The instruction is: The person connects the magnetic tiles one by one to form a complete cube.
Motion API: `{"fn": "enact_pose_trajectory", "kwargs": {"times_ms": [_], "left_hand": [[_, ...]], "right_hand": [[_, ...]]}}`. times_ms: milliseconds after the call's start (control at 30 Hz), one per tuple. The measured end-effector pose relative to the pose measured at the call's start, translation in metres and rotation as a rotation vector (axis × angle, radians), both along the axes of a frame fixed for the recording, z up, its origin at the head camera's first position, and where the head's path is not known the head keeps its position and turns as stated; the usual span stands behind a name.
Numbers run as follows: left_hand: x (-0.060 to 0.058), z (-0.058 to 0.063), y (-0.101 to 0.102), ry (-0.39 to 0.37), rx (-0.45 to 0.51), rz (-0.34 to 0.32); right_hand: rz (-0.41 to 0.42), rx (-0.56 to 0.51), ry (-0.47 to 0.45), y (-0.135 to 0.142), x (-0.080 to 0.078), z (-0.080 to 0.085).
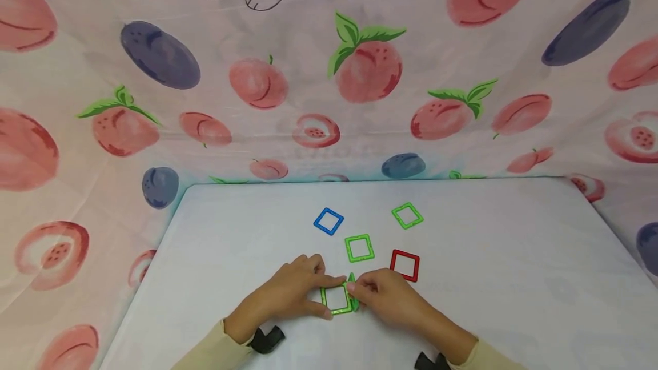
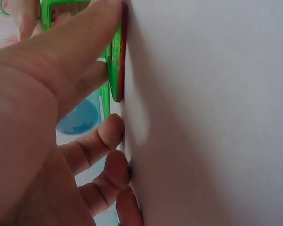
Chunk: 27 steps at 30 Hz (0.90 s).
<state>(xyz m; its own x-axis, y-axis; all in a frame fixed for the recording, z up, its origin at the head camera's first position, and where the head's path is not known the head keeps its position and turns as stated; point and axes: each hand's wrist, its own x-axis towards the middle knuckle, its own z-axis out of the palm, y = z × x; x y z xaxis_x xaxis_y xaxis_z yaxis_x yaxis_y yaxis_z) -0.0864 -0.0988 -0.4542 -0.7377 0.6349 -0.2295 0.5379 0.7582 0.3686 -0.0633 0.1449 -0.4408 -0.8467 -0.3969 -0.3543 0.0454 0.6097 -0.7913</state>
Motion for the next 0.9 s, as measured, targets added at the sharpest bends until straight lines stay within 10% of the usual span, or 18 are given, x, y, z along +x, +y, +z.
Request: {"fn": "enact_pose_trajectory", "kwargs": {"times_ms": [567,900], "left_hand": [[-0.007,-0.005,-0.002,-0.004,0.057,-0.049],[-0.016,-0.004,-0.013,-0.199,0.259,0.010]], "right_hand": [[0.004,0.006,0.116,0.012,-0.004,-0.002],[0.044,0.018,0.085,0.016,-0.011,-0.005]]}}
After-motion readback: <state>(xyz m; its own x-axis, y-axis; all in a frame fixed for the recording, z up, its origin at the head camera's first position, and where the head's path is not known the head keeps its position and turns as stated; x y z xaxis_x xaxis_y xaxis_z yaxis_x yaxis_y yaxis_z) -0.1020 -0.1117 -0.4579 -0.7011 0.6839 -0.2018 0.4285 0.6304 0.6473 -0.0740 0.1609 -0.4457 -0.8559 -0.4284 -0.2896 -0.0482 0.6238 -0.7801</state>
